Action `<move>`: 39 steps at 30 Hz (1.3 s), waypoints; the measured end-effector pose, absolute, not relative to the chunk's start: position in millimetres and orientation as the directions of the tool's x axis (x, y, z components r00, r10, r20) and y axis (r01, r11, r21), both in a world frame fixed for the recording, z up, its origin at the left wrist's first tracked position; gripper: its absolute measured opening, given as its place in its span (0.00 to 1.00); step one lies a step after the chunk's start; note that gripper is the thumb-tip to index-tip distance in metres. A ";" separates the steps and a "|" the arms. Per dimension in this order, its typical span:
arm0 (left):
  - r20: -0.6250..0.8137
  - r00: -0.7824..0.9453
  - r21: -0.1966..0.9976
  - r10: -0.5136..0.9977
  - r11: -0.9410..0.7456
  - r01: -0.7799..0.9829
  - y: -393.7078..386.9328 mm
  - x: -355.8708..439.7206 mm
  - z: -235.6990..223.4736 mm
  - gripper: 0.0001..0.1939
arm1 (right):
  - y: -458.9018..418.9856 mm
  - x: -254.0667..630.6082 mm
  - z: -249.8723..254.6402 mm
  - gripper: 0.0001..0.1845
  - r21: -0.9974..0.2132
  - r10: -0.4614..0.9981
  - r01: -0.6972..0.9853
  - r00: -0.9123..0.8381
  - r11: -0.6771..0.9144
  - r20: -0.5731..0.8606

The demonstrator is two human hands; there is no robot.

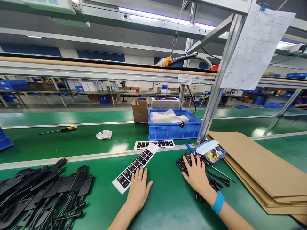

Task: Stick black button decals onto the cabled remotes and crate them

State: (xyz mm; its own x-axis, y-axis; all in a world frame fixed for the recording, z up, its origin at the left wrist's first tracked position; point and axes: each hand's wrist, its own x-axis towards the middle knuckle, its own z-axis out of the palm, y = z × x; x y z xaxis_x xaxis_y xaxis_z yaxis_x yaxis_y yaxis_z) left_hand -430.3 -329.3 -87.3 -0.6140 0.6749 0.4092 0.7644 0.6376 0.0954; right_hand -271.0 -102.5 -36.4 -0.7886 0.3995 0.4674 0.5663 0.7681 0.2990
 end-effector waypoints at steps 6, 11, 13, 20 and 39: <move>0.394 -0.653 0.089 0.647 0.680 0.728 -336.8 -419.9 -64.4 0.22 | -77.4 -284.7 -41.1 0.33 0.309 0.311 0.515 -0.795 0.800 0.521; 0.268 -0.686 0.087 0.677 0.692 0.717 -341.6 -406.1 -44.8 0.21 | -93.5 -305.8 -30.1 0.29 0.109 0.281 0.412 -0.769 0.905 0.574; 0.236 -0.689 0.097 0.685 0.689 0.718 -341.8 -401.8 -41.1 0.19 | -107.0 -321.9 -25.7 0.22 -0.110 0.241 0.216 -0.817 0.970 0.524; 0.208 -0.690 0.158 0.693 0.673 0.723 -342.5 -398.2 -36.5 0.16 | -134.9 -382.4 -40.9 0.10 -0.454 0.259 0.031 -0.856 0.890 0.448; 0.272 -0.962 0.083 -0.032 0.997 -0.010 -440.1 -479.1 1.6 0.20 | -142.5 -302.3 -49.6 0.21 -0.935 0.683 -0.108 -0.655 0.339 0.324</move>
